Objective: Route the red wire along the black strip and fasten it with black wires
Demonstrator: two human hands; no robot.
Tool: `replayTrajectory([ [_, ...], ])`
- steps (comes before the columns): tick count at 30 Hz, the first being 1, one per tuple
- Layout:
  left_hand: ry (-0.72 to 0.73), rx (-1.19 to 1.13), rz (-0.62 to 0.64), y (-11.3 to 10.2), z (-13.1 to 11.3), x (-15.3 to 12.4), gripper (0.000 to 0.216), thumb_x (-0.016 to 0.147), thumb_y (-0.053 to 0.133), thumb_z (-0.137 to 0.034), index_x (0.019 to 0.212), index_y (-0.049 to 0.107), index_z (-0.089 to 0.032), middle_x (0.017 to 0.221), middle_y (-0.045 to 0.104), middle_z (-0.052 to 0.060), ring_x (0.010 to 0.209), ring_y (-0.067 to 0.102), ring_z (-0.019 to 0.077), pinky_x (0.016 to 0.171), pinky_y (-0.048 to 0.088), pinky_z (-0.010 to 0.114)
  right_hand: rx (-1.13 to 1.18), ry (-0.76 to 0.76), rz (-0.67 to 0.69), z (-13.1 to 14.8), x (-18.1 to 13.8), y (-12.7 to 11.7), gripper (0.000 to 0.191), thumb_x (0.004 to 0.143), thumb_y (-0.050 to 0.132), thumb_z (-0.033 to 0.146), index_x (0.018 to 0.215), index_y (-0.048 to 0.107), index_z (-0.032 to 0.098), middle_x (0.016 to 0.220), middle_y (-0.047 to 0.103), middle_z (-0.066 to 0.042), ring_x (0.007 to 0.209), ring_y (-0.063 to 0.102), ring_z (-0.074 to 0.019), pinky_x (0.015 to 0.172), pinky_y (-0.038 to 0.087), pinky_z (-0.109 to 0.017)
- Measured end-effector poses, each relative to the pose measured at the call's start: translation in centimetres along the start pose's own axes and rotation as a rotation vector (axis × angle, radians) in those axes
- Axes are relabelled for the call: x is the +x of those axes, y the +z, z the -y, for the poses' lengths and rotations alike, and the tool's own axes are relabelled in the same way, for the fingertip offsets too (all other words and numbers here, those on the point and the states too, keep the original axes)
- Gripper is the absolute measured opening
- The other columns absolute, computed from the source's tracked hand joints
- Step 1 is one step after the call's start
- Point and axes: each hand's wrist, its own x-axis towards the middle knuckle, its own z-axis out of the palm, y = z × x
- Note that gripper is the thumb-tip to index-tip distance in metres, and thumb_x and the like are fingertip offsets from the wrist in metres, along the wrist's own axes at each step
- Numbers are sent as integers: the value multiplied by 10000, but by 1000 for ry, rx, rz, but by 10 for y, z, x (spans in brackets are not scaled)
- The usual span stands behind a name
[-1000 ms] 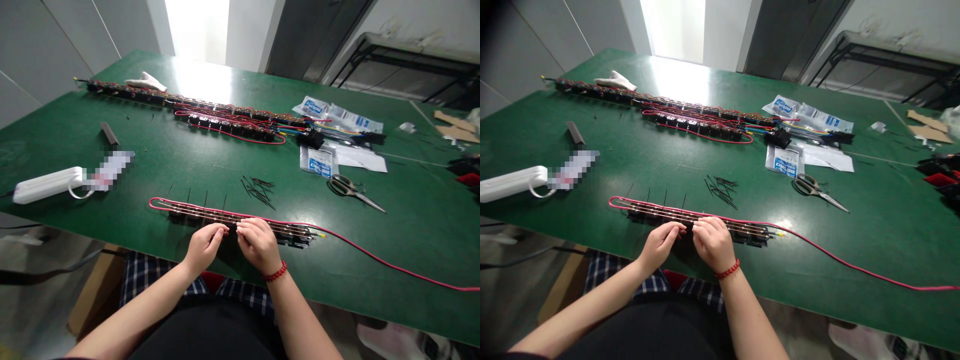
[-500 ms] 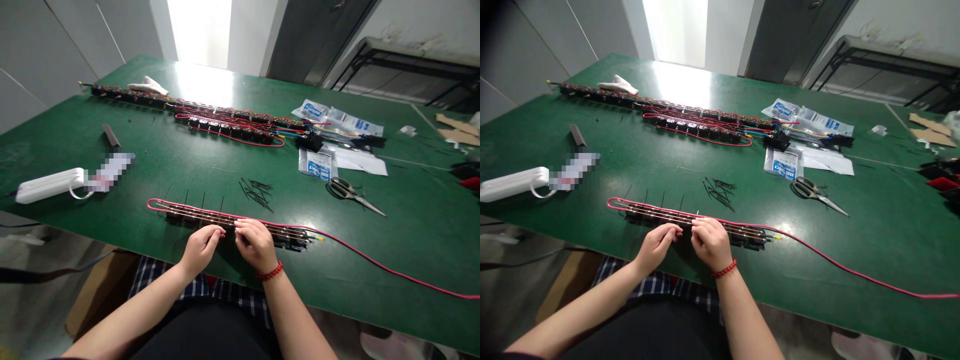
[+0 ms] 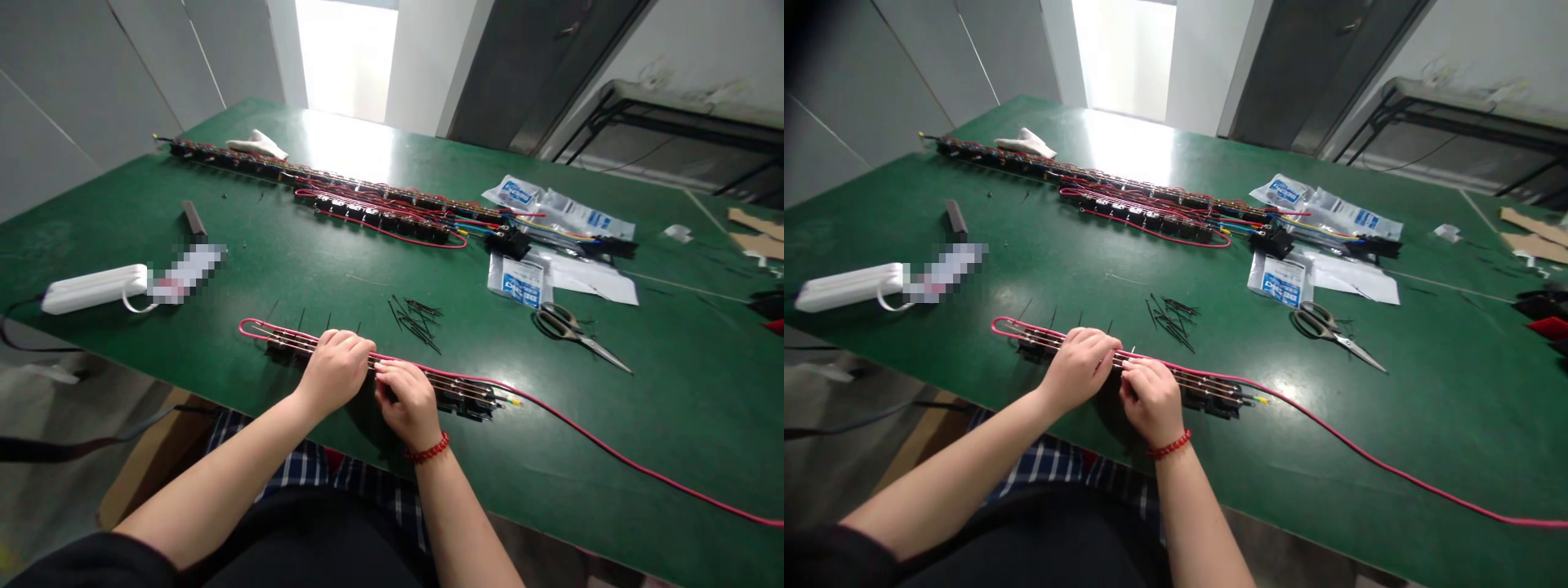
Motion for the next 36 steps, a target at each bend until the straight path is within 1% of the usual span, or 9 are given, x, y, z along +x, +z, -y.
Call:
replayTrajectory([
  [3, 11, 35, 117, 3, 2, 16, 220, 879, 445, -138, 948, 638, -216, 902, 698, 65, 963, 597, 227, 924, 394, 393, 1, -8, -3, -1, 0, 1, 181, 795, 597, 66, 872, 627, 227, 990, 746, -38, 969, 694, -185, 921, 566, -388],
  [6, -40, 32, 205, 10, 4, 26, 216, 869, 442, -137, 934, 634, -211, 822, 694, 60, 892, 617, 232, 882, 411, 389, 16, -3, 3, -1, 0, 1, 186, 796, 587, 71, 879, 631, 231, 998, 745, -41, 986, 690, -189, 925, 567, -394],
  [14, -119, -80, 298, 20, 11, 33, 275, 860, 449, -140, 1022, 639, -255, 860, 735, 4, 831, 674, 185, 867, 455, 322, 25, 11, 8, 1, 0, -1, 168, 805, 580, 75, 865, 619, 227, 1003, 742, -47, 997, 688, -202, 915, 569, -403],
  [21, -203, -300, 250, 23, 15, 36, 307, 827, 485, -107, 1004, 663, -282, 824, 750, -39, 811, 702, 149, 888, 494, 292, 37, 18, 3, 2, 3, -1, 182, 798, 581, 77, 882, 622, 234, 977, 743, -37, 982, 688, -193, 901, 570, -390],
  [25, -251, -426, 220, 23, 16, 35, 408, 785, 524, -87, 1122, 636, -289, 841, 757, -45, 818, 707, 137, 820, 536, 258, 25, 29, -5, 2, 3, -1, 185, 810, 572, 79, 895, 628, 233, 965, 740, -34, 954, 690, -186, 884, 574, -374],
  [28, -260, -474, 180, 24, 16, 33, 430, 796, 539, -103, 1187, 621, -264, 856, 763, -29, 837, 712, 144, 819, 550, 266, 11, 39, -11, 2, 4, -1, 191, 847, 550, 85, 937, 631, 232, 962, 737, -43, 929, 692, -191, 863, 579, -374],
  [30, -267, -518, 164, 25, 17, 31, 359, 818, 544, -129, 1139, 655, -243, 852, 766, -13, 832, 715, 147, 813, 555, 267, 1, 41, -8, 2, 5, -1, 197, 868, 540, 86, 966, 631, 230, 964, 735, -48, 925, 691, -195, 858, 579, -376],
  [32, -262, -535, 158, 24, 16, 31, 247, 830, 565, -166, 1021, 708, -229, 853, 766, 1, 820, 715, 153, 800, 556, 267, -10, 44, -3, 2, 4, -1, 196, 880, 535, 89, 980, 631, 227, 957, 734, -50, 926, 689, -198, 857, 579, -376],
  [36, -219, -453, 157, 21, 14, 32, 130, 817, 624, -214, 846, 748, -243, 861, 763, -11, 825, 697, 168, 849, 533, 302, -34, 47, -14, 2, 4, -1, 177, 891, 534, 101, 975, 634, 220, 928, 728, -54, 914, 688, -200, 844, 578, -373],
])
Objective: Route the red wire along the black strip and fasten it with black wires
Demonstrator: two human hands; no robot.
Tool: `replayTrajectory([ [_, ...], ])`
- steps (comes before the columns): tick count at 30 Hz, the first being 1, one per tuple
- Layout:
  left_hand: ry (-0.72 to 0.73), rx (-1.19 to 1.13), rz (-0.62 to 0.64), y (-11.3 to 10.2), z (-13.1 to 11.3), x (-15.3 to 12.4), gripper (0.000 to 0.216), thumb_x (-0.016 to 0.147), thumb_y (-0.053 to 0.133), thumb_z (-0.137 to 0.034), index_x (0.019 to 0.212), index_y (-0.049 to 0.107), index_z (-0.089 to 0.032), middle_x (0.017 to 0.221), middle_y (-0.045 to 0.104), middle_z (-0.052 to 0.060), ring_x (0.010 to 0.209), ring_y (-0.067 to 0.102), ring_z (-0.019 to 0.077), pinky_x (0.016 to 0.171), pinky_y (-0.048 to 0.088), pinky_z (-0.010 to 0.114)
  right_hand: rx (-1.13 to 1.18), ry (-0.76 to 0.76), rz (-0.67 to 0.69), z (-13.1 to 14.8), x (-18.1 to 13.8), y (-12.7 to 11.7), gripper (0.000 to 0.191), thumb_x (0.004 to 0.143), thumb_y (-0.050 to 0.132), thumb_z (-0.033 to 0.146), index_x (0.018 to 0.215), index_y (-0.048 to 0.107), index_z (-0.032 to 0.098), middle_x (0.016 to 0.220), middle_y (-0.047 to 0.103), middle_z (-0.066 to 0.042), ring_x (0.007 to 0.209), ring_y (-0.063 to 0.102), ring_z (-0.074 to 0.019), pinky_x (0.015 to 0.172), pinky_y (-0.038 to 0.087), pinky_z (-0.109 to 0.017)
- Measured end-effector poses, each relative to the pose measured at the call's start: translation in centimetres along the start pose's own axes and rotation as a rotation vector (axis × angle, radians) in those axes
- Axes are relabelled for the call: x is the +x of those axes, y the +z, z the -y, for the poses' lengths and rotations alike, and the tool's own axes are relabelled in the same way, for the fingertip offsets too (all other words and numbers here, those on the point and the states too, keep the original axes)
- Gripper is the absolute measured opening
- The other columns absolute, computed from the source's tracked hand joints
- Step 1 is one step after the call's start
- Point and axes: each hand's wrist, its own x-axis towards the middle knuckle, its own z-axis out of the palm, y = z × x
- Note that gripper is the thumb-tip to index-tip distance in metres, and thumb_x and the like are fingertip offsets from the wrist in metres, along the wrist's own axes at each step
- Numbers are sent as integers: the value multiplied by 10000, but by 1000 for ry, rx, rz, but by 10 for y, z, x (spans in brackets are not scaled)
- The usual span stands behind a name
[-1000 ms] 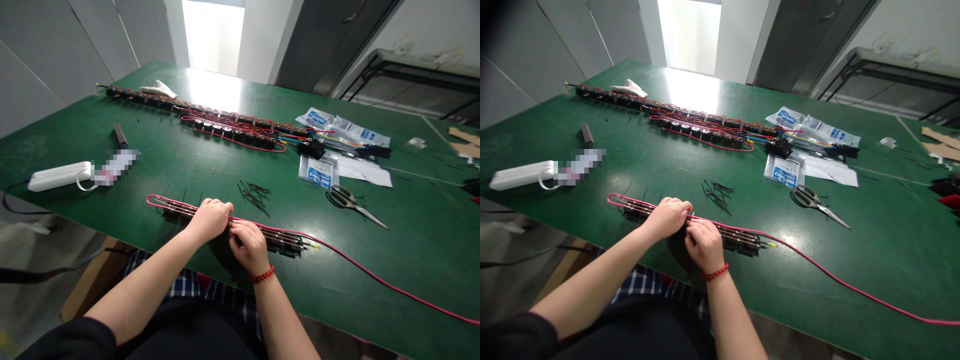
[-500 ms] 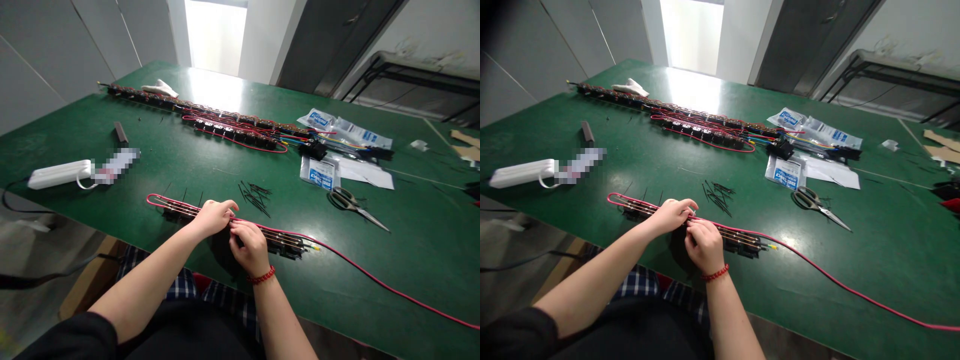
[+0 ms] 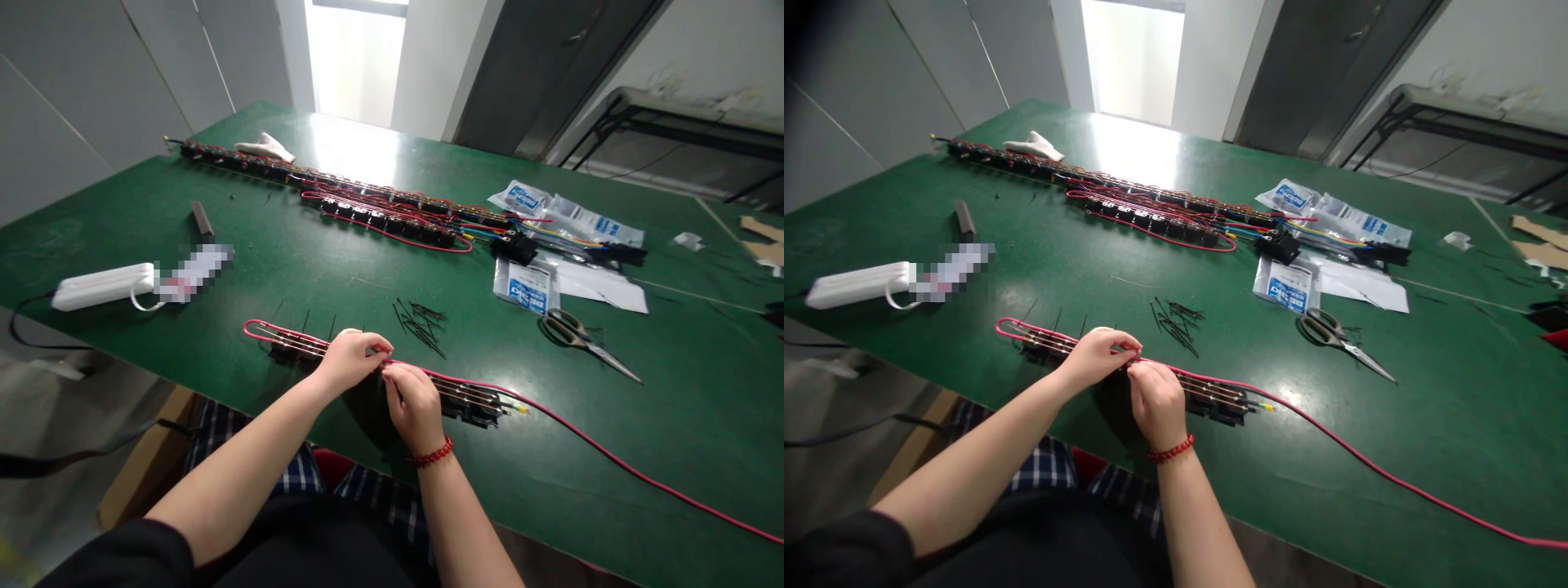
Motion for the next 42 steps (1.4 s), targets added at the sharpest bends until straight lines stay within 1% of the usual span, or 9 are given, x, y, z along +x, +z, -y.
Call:
replayTrajectory([
  [5, 19, 128, -40, 2, -1, -3, 155, 855, 591, -220, 827, 732, -275, 843, 760, -45, 812, 682, 164, 1041, 422, 413, -11, -5, 11, -1, 0, 1, 181, 896, 524, 100, 980, 631, 219, 941, 725, -55, 925, 677, -197, 852, 567, -371],
  [8, 86, 213, -55, 5, -1, -7, 189, 882, 541, -197, 853, 714, -265, 839, 759, -41, 746, 681, 139, 1093, 365, 430, -15, -3, 24, -1, 0, 1, 188, 891, 527, 89, 980, 635, 214, 944, 726, -50, 922, 672, -191, 863, 560, -364],
  [13, 179, 333, -137, 8, 1, -15, 181, 898, 515, -179, 896, 683, -248, 825, 758, -20, 784, 696, 147, 1064, 384, 425, -43, -31, 40, -3, 1, 1, 223, 894, 518, 79, 1005, 653, 217, 957, 730, -47, 937, 676, -194, 870, 558, -377],
  [18, 269, 372, -266, 14, 8, -20, 142, 900, 542, -193, 902, 672, -249, 826, 758, -34, 759, 697, 136, 1000, 430, 385, -32, -48, -12, -5, 2, 3, 219, 886, 553, 75, 1014, 661, 216, 976, 727, -56, 939, 673, -195, 855, 568, -378],
  [22, 340, 371, -384, 19, 13, -22, 149, 882, 558, -173, 904, 682, -253, 807, 756, -40, 721, 691, 127, 947, 461, 353, -33, -33, -7, -5, 2, 3, 205, 882, 558, 73, 1001, 653, 211, 939, 728, -55, 909, 674, -196, 840, 572, -384],
  [24, 355, 360, -415, 21, 15, -23, 157, 877, 561, -170, 904, 691, -252, 799, 756, -35, 710, 690, 127, 931, 469, 349, -28, -5, -6, -4, 3, 4, 197, 884, 561, 81, 1007, 641, 211, 931, 725, -53, 898, 676, -192, 831, 575, -375],
  [29, 390, 365, -430, 22, 16, -23, 183, 878, 556, -158, 911, 709, -254, 828, 765, -25, 719, 695, 127, 920, 477, 354, -32, 81, -61, -4, 2, 5, 157, 874, 594, 118, 1000, 604, 213, 925, 712, -48, 848, 684, -175, 786, 581, -347],
  [35, 433, 373, -445, 22, 17, -23, 175, 889, 562, -165, 934, 708, -252, 845, 767, -26, 738, 698, 121, 910, 475, 354, -23, 52, -72, -4, 3, 6, 172, 859, 594, 77, 964, 603, 214, 917, 707, -45, 859, 676, -169, 791, 576, -338],
  [42, 437, 344, -453, 20, 16, -23, 143, 895, 572, -176, 909, 694, -250, 859, 765, -41, 748, 691, 113, 896, 468, 337, -83, 37, -86, -3, 5, 6, 162, 844, 611, 77, 941, 616, 206, 879, 695, -46, 836, 650, -175, 796, 565, -363],
])
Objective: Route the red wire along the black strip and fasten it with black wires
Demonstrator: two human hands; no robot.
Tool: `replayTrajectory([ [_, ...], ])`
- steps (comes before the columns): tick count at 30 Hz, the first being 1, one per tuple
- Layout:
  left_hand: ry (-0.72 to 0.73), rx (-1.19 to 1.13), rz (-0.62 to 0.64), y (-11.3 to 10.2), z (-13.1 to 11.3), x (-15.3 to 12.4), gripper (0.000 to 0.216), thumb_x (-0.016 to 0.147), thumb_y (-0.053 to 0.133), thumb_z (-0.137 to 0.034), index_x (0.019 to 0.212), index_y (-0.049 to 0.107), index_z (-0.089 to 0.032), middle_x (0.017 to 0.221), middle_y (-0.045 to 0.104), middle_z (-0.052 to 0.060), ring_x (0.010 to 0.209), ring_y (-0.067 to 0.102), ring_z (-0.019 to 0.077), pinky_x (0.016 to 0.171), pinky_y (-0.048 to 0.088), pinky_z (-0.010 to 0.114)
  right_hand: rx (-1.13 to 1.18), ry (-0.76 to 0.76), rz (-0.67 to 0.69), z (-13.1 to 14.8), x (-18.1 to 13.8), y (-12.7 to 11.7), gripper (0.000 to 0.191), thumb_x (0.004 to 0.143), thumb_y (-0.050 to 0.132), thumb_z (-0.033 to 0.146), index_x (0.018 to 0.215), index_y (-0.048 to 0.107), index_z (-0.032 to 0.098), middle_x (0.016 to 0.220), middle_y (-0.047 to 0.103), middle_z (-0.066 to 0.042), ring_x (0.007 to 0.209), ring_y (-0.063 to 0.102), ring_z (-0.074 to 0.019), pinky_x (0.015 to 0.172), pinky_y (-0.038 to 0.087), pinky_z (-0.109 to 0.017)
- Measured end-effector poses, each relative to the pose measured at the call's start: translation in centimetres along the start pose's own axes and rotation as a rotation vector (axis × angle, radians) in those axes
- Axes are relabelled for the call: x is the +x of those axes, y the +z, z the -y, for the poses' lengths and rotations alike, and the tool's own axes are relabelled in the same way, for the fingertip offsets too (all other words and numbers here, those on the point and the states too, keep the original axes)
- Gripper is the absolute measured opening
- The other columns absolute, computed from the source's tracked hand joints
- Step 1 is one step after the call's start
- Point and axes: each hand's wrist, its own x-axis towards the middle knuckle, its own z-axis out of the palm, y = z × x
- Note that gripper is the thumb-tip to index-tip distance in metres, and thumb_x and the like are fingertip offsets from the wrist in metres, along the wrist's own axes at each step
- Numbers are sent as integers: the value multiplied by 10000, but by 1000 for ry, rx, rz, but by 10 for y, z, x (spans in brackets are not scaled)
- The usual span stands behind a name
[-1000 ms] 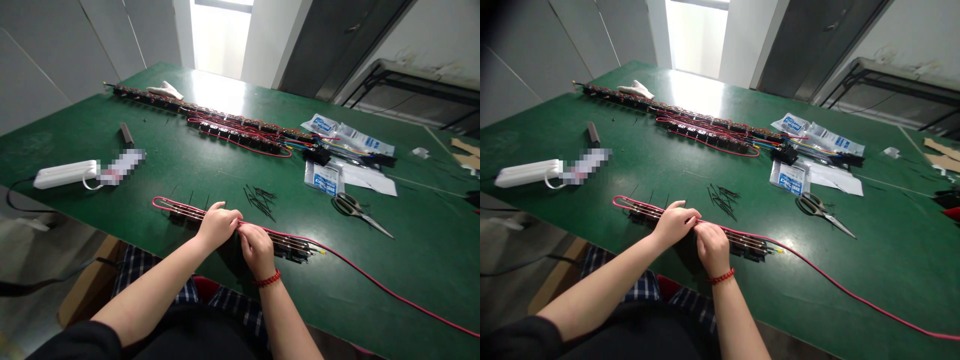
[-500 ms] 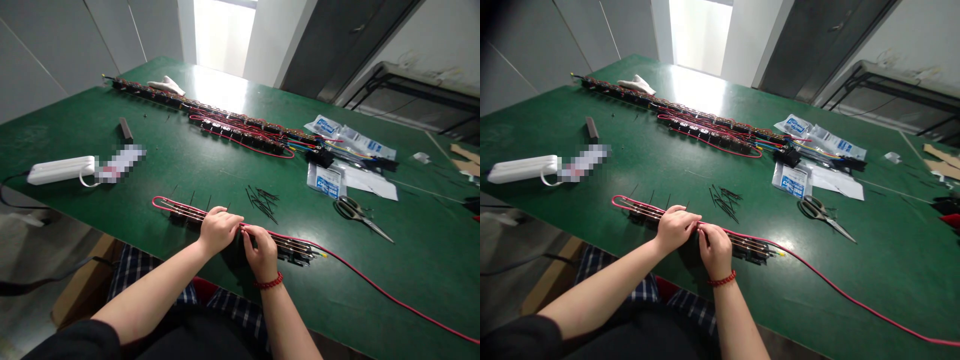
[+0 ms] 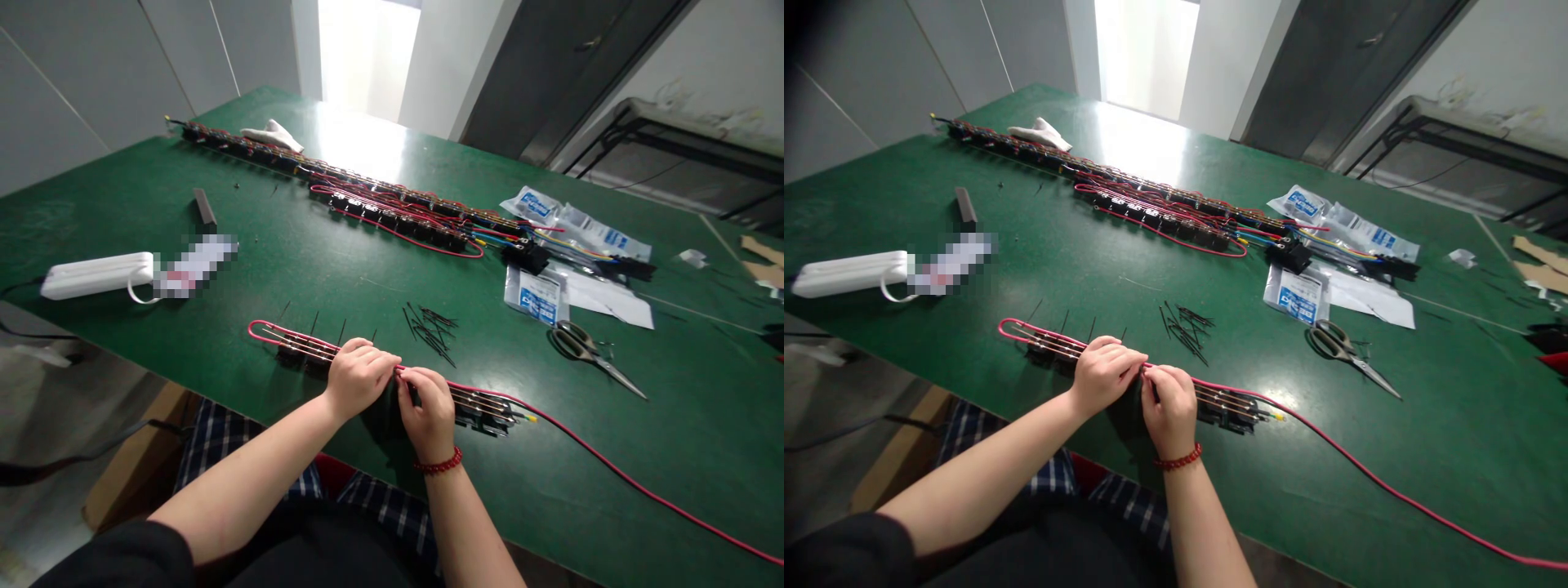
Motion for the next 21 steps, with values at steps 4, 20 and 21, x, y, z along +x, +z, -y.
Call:
replayTrajectory([
  [4, 10, -18, 11, -1, 0, 1, 151, 900, 572, -189, 908, 702, -265, 881, 766, -38, 761, 691, 115, 897, 462, 340, -33, 32, -26, 1, 0, 3, 145, 845, 611, 94, 938, 619, 206, 863, 693, -46, 827, 646, -182, 785, 563, -368],
  [20, 44, -6, 11, -3, 1, 1, 172, 892, 580, -193, 936, 715, -289, 907, 758, -51, 744, 672, 99, 845, 448, 316, -16, 61, -45, 0, -1, 5, 142, 834, 614, 103, 938, 639, 196, 866, 679, -53, 840, 640, -185, 770, 564, -354],
  [21, 42, -3, 15, -3, 1, 1, 172, 893, 578, -196, 938, 715, -291, 910, 758, -50, 746, 671, 101, 845, 448, 318, -14, 63, -43, 0, -1, 5, 140, 836, 610, 105, 938, 640, 197, 866, 679, -55, 839, 640, -188, 767, 564, -357],
])
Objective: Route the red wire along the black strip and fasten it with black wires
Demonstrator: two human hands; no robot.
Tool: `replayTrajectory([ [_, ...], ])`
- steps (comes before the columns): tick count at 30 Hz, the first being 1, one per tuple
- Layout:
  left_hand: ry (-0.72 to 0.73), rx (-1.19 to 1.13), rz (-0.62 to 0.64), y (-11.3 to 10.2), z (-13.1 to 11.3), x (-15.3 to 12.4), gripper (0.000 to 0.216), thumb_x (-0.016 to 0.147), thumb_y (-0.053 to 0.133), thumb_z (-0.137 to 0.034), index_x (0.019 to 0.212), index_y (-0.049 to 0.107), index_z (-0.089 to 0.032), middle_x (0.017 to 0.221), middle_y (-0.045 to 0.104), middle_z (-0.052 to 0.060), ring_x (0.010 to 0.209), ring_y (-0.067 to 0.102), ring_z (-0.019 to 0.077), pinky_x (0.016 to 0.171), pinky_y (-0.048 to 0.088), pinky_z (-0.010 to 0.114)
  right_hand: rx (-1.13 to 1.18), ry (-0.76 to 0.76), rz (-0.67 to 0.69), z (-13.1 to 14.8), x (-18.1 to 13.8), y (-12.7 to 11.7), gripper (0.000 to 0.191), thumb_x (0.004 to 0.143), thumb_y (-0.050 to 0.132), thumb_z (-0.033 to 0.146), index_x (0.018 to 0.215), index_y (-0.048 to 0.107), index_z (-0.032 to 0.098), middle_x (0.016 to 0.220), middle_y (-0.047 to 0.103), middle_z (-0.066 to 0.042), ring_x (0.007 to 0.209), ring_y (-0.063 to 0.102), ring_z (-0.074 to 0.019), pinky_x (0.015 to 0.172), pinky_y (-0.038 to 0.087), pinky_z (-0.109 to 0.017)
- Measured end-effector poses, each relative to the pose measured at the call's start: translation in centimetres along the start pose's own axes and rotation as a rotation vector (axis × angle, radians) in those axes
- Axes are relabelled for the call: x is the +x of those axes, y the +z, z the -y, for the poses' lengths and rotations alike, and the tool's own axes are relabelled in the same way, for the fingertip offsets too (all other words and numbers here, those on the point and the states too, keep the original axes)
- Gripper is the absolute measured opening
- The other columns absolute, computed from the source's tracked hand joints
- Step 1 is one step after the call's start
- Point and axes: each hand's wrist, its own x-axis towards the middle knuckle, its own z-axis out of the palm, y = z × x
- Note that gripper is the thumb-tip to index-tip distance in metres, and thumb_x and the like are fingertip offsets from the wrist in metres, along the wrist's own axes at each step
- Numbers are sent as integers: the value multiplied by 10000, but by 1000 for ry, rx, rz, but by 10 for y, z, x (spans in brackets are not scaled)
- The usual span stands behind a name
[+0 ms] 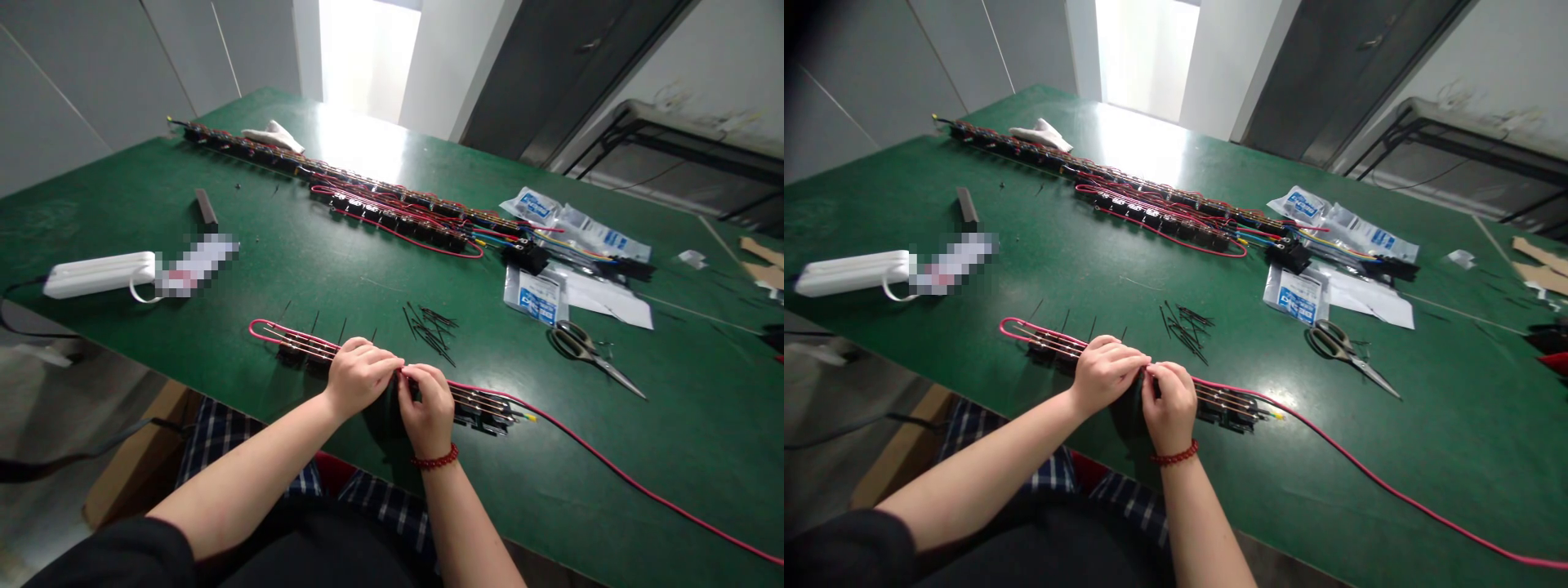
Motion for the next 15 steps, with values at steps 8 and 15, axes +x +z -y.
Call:
replayTrajectory([
  [8, 3, 0, 19, 1, 1, -1, 181, 897, 564, -194, 928, 715, -288, 921, 755, -39, 759, 664, 108, 857, 444, 321, -15, 11, 10, 0, 0, 0, 135, 843, 597, 111, 934, 646, 198, 858, 680, -59, 834, 640, -197, 762, 560, -368],
  [15, -19, 16, 21, 1, -1, -1, 164, 907, 556, -213, 907, 710, -271, 910, 751, -33, 743, 649, 114, 851, 436, 321, -7, -4, 6, 0, 0, 0, 145, 840, 611, 101, 950, 636, 192, 869, 684, -56, 846, 632, -192, 775, 555, -361],
])
